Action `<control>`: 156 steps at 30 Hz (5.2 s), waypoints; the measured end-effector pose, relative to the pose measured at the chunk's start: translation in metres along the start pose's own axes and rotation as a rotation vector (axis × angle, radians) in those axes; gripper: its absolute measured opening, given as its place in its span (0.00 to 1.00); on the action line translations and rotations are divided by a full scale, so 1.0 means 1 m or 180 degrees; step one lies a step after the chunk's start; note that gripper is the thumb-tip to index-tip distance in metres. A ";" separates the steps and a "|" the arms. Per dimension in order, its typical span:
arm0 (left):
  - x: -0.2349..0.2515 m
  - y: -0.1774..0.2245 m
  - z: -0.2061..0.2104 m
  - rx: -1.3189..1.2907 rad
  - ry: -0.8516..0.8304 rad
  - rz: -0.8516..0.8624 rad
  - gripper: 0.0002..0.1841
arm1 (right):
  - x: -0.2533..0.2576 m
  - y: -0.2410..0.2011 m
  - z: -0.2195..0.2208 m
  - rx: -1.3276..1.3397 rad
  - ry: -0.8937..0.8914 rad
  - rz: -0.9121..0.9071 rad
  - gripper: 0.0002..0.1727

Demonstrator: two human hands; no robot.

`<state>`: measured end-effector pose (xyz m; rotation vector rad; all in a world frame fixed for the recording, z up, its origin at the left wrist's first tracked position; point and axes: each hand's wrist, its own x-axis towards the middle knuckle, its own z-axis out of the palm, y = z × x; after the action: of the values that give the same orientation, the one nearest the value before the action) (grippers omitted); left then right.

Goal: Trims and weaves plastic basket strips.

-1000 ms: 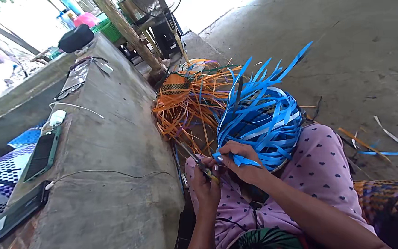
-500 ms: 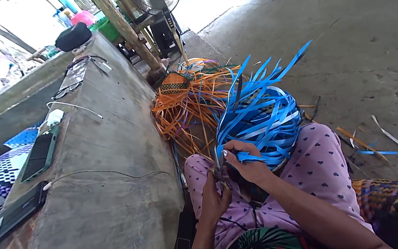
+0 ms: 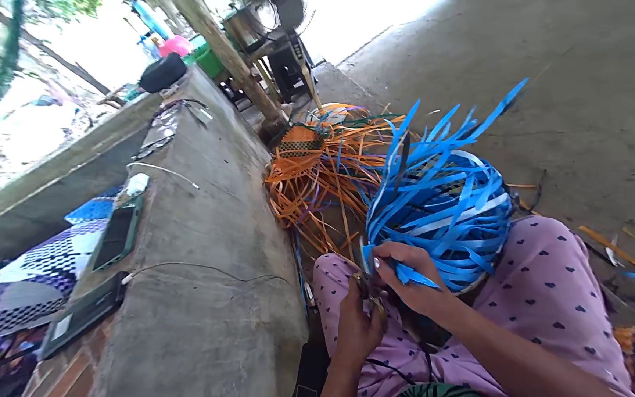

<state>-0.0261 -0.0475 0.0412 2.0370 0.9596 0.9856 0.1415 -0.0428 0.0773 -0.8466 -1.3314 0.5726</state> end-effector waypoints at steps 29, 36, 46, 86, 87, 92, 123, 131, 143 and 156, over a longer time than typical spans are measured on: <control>-0.007 0.002 0.002 -0.1356 -0.0269 -0.0345 0.18 | 0.003 0.007 -0.008 -0.0228 0.0269 0.0070 0.10; 0.044 -0.017 0.005 -0.0097 0.0197 -0.1152 0.18 | -0.030 -0.008 -0.023 -0.0179 -0.0055 -0.0023 0.09; 0.118 -0.059 0.038 0.1586 -0.1219 -0.1711 0.35 | -0.061 -0.021 -0.018 -0.0399 -0.0455 -0.0538 0.05; 0.018 -0.004 -0.001 0.0133 -0.0060 -0.0253 0.28 | 0.024 -0.002 -0.023 0.0124 0.0126 0.0492 0.08; 0.016 -0.005 0.001 0.0091 -0.0183 -0.0317 0.28 | 0.023 -0.001 -0.023 0.0122 0.0113 0.0450 0.08; 0.017 -0.005 0.007 -0.0042 -0.0422 -0.0463 0.28 | 0.020 -0.001 -0.024 0.0125 0.0047 0.0317 0.09; 0.023 0.005 0.005 -0.0746 -0.0333 -0.0470 0.18 | 0.013 0.007 -0.024 -0.0192 0.0003 0.0165 0.08; 0.028 0.002 0.007 -0.1021 -0.0186 -0.0690 0.16 | 0.005 0.003 -0.032 0.0023 0.0139 0.0361 0.08; 0.123 -0.056 0.027 0.1215 -0.1309 -0.1622 0.33 | -0.019 -0.019 -0.041 0.0239 -0.0206 0.0533 0.08; 0.073 -0.063 0.016 0.0393 -0.0015 -0.1637 0.25 | -0.021 -0.017 -0.036 0.0274 -0.0172 0.0515 0.08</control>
<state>-0.0006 0.0411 0.0080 1.7461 1.4752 0.6538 0.1715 -0.0763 0.0781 -0.8782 -1.2849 0.7788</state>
